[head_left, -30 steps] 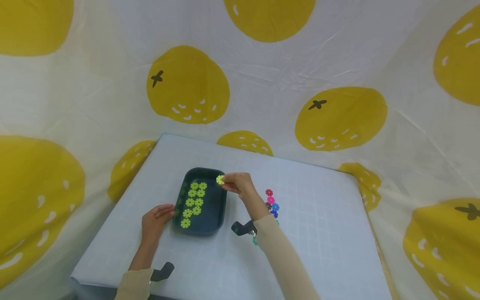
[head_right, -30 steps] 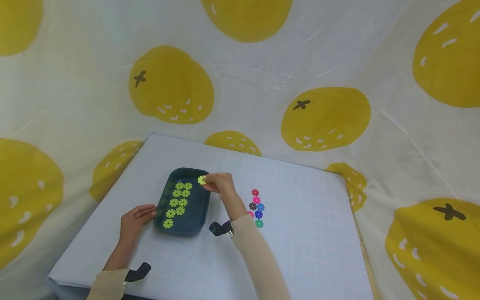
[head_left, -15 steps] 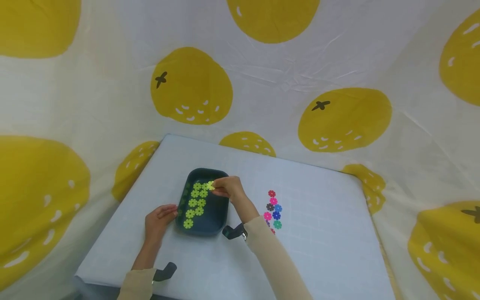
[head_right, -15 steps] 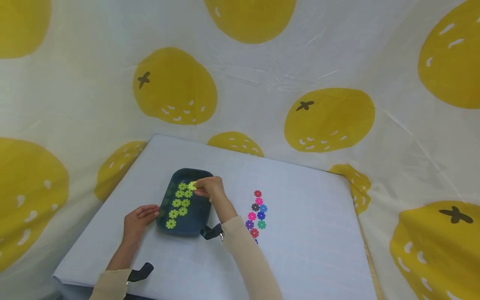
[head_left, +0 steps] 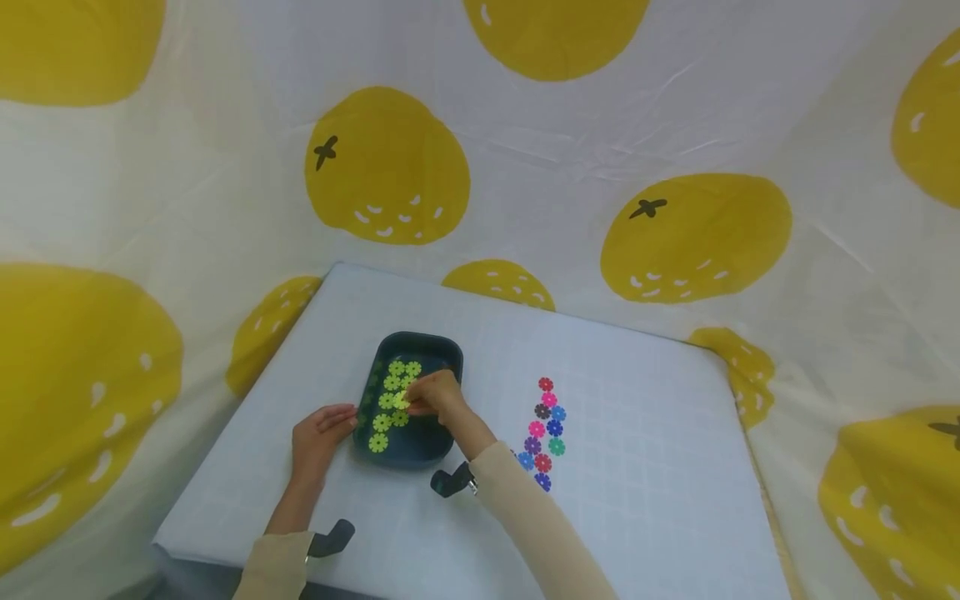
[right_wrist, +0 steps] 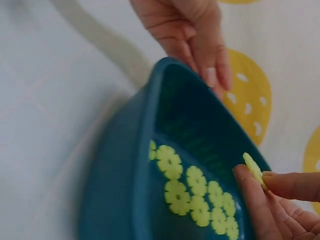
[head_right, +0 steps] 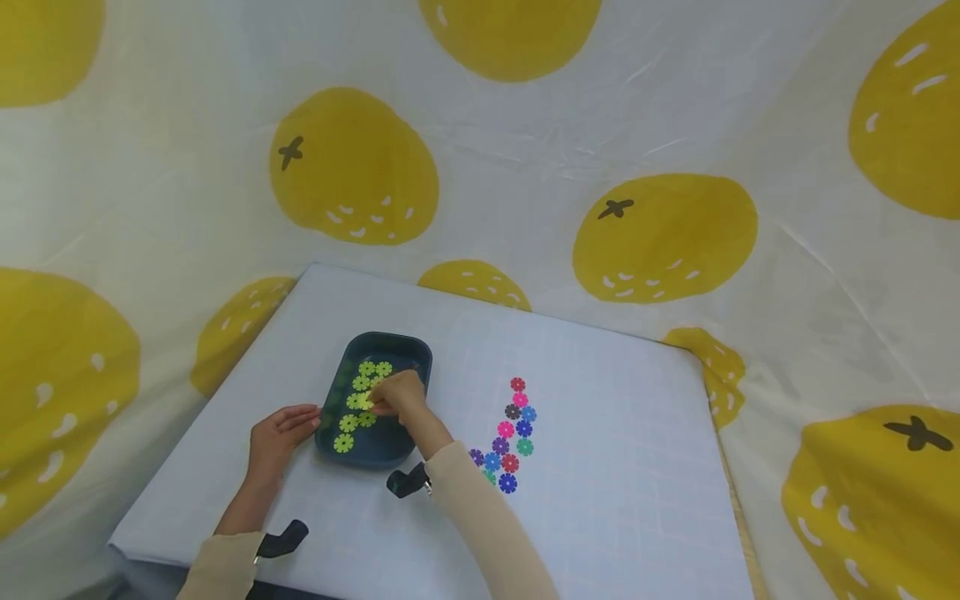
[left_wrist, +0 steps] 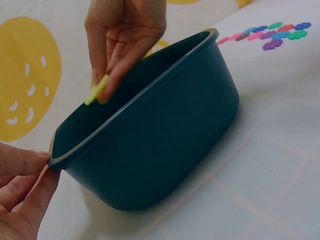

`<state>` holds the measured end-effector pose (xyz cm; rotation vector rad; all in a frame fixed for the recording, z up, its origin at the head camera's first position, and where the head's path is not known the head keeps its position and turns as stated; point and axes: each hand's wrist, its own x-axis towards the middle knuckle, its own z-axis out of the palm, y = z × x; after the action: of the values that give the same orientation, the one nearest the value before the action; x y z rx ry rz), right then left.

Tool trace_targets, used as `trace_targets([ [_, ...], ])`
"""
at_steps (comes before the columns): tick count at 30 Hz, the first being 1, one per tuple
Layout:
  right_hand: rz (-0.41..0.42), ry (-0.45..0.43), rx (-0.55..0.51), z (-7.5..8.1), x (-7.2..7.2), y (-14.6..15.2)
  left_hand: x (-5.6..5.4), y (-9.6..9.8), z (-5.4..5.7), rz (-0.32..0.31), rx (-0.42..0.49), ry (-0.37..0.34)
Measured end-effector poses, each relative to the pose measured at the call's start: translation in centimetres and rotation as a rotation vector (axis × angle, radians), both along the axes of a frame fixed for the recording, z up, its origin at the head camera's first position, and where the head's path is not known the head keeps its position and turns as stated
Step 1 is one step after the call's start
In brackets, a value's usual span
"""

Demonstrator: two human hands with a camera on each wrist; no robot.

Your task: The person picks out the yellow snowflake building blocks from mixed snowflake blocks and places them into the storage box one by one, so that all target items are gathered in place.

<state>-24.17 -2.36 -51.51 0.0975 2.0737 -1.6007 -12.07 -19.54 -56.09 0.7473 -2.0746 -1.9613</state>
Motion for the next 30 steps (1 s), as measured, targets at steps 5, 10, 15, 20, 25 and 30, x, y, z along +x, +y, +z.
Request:
trace_targets([
  [5,0.012,-0.007,0.114,-1.3,0.8,-0.7,-0.1,0.1,0.2,-0.001,0.001,-0.001],
  [10,0.053,0.002,0.192,-2.2,1.4,-0.9,-0.1,0.1,0.0,0.002,-0.005,0.005],
  [15,0.086,0.032,0.268,-2.9,1.8,-0.9,-0.2,0.1,-0.1,0.004,-0.005,0.005],
  [20,0.109,0.067,0.304,-3.2,2.2,-1.0,-0.1,0.1,-0.1,0.001,-0.014,0.011],
  [25,0.116,0.072,0.31,-3.2,2.3,-1.0,-0.2,0.1,-0.1,0.003,-0.003,0.013],
  [30,0.12,0.075,0.325,-2.9,2.4,-1.0,-0.2,0.1,-0.1,0.005,0.002,0.004],
])
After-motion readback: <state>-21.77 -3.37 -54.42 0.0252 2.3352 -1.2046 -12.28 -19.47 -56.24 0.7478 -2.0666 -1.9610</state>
